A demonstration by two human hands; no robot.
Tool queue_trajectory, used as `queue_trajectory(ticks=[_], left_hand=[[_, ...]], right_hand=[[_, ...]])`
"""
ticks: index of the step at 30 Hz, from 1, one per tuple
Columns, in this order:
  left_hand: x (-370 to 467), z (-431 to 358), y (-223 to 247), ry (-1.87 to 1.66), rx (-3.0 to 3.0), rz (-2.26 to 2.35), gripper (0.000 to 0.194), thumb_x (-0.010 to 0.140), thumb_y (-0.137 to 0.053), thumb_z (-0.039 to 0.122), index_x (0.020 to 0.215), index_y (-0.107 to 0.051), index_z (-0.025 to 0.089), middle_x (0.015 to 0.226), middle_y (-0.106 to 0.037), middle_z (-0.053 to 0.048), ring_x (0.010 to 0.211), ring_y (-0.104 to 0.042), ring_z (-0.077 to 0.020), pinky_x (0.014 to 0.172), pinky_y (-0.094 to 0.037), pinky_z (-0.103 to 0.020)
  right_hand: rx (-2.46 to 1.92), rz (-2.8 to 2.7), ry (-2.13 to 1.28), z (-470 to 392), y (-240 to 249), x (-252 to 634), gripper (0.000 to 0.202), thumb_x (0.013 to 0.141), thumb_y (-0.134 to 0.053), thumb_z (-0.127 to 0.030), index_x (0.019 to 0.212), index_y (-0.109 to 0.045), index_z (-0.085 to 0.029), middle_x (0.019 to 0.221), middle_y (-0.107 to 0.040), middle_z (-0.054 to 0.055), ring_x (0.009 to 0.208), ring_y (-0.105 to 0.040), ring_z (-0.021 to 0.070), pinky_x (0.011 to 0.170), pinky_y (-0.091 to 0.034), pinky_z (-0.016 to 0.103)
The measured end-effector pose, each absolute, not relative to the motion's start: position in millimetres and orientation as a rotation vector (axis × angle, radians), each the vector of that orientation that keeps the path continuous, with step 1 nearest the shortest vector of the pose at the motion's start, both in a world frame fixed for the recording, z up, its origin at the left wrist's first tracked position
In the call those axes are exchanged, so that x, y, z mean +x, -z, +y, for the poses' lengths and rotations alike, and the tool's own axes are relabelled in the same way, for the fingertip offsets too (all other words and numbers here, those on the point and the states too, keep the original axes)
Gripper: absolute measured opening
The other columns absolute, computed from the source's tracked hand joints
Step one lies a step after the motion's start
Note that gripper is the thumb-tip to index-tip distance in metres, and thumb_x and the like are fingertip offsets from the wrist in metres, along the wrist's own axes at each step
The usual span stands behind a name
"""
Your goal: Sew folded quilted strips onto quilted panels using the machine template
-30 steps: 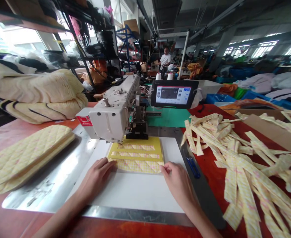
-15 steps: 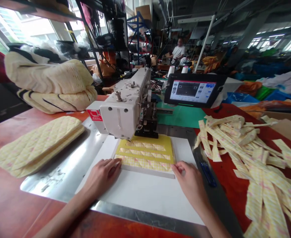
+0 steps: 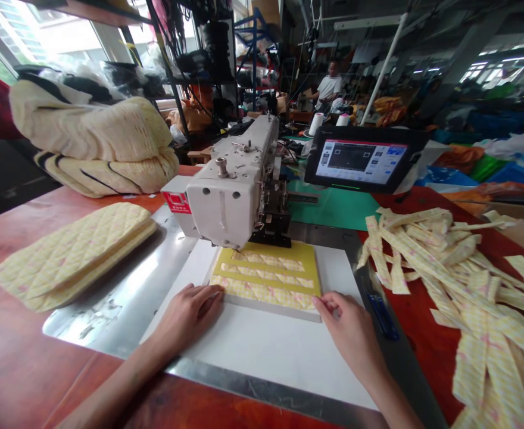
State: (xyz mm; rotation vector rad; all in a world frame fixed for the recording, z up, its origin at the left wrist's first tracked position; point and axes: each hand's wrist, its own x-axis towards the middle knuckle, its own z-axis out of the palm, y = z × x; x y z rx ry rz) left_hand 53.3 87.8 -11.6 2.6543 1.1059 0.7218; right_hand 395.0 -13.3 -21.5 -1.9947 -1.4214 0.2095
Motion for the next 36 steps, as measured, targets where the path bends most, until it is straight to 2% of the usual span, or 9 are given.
queue_trajectory(ticks=[6,10,16,20,23,27,32,34,36], left_hand=[[54,86,14,-0.771,2.710,1.078,0.023,0.105,-0.046,0.026,0.110,-0.068,0.021,0.074,-0.075,-0.001,0.059,-0.064,-0.0186,0.063,-0.046,-0.032],[53,84,15,-0.789,2.729,1.092,0.023,0.105,-0.047,0.028,0.109,-0.069,0.022,0.072,-0.074,-0.001,0.058,-0.064,-0.0188,0.061,-0.046,-0.031],[51,85,16,-0.761,2.735,1.125,0.027,0.105,-0.045,0.031,0.107,-0.070,0.022,0.074,-0.075,-0.001,0.060,-0.066,-0.0192,0.060,-0.049,-0.031],[49,86,19,-0.791,2.736,1.088,0.030,0.105,-0.044,0.036,0.109,-0.071,0.023,0.070,-0.074,-0.001,0.057,-0.067,-0.0176,0.054,-0.048,-0.027],[46,89,27,-0.836,2.720,1.055,0.031,0.104,-0.046,0.042,0.112,-0.071,0.026,0.075,-0.076,-0.001,0.058,-0.068,-0.0169,0.052,-0.048,-0.025],[39,94,31,-0.859,2.668,1.142,0.034,0.103,-0.046,0.046,0.109,-0.072,0.025,0.082,-0.078,-0.002,0.058,-0.068,-0.0160,0.055,-0.050,-0.025],[35,93,17,-0.782,2.698,1.366,0.037,0.105,-0.042,0.042,0.110,-0.073,0.024,0.079,-0.078,-0.002,0.057,-0.068,-0.0166,0.053,-0.048,-0.025],[37,93,13,-0.679,2.727,1.359,0.035,0.105,-0.042,0.037,0.108,-0.074,0.023,0.076,-0.077,-0.002,0.058,-0.069,-0.0174,0.055,-0.048,-0.026],[40,92,11,-0.619,2.750,1.360,0.034,0.105,-0.042,0.035,0.107,-0.074,0.022,0.074,-0.077,-0.003,0.060,-0.070,-0.0187,0.056,-0.048,-0.027]], right_hand=[[-2.047,-1.439,-0.235,-22,15,414,0.040,0.084,-0.058,-0.063,0.074,-0.069,-0.025,0.066,-0.073,0.003,0.059,-0.068,0.0215,0.056,-0.050,0.030],[-2.085,-1.400,-0.060,-32,5,428,0.040,0.087,-0.056,-0.061,0.078,-0.069,-0.025,0.069,-0.074,0.004,0.063,-0.070,0.0228,0.058,-0.051,0.031],[-2.133,-1.506,0.172,-35,-18,455,0.037,0.091,-0.052,-0.057,0.083,-0.069,-0.025,0.071,-0.074,0.004,0.058,-0.067,0.0217,0.056,-0.046,0.032],[-2.254,-1.515,0.313,-23,-42,501,0.029,0.092,-0.054,-0.046,0.084,-0.070,-0.023,0.082,-0.078,0.008,0.071,-0.072,0.0258,0.066,-0.050,0.034],[-2.428,-1.385,0.362,-7,-53,533,0.028,0.094,-0.053,-0.040,0.086,-0.071,-0.020,0.088,-0.079,0.012,0.081,-0.074,0.0272,0.070,-0.050,0.033],[-2.507,-1.420,0.267,15,-43,550,0.028,0.091,-0.061,-0.042,0.079,-0.072,-0.019,0.083,-0.079,0.009,0.079,-0.073,0.0238,0.069,-0.049,0.029],[-2.446,-1.458,0.430,18,-16,527,0.026,0.089,-0.059,-0.038,0.087,-0.071,-0.014,0.092,-0.074,0.019,0.083,-0.068,0.0293,0.070,-0.046,0.036],[-2.309,-1.552,0.512,11,-7,511,0.028,0.092,-0.053,-0.041,0.084,-0.068,-0.018,0.090,-0.071,0.015,0.081,-0.066,0.0284,0.070,-0.045,0.036],[-2.198,-1.590,0.457,0,1,491,0.034,0.094,-0.050,-0.047,0.074,-0.062,-0.023,0.081,-0.068,0.009,0.074,-0.063,0.0252,0.067,-0.043,0.035]])
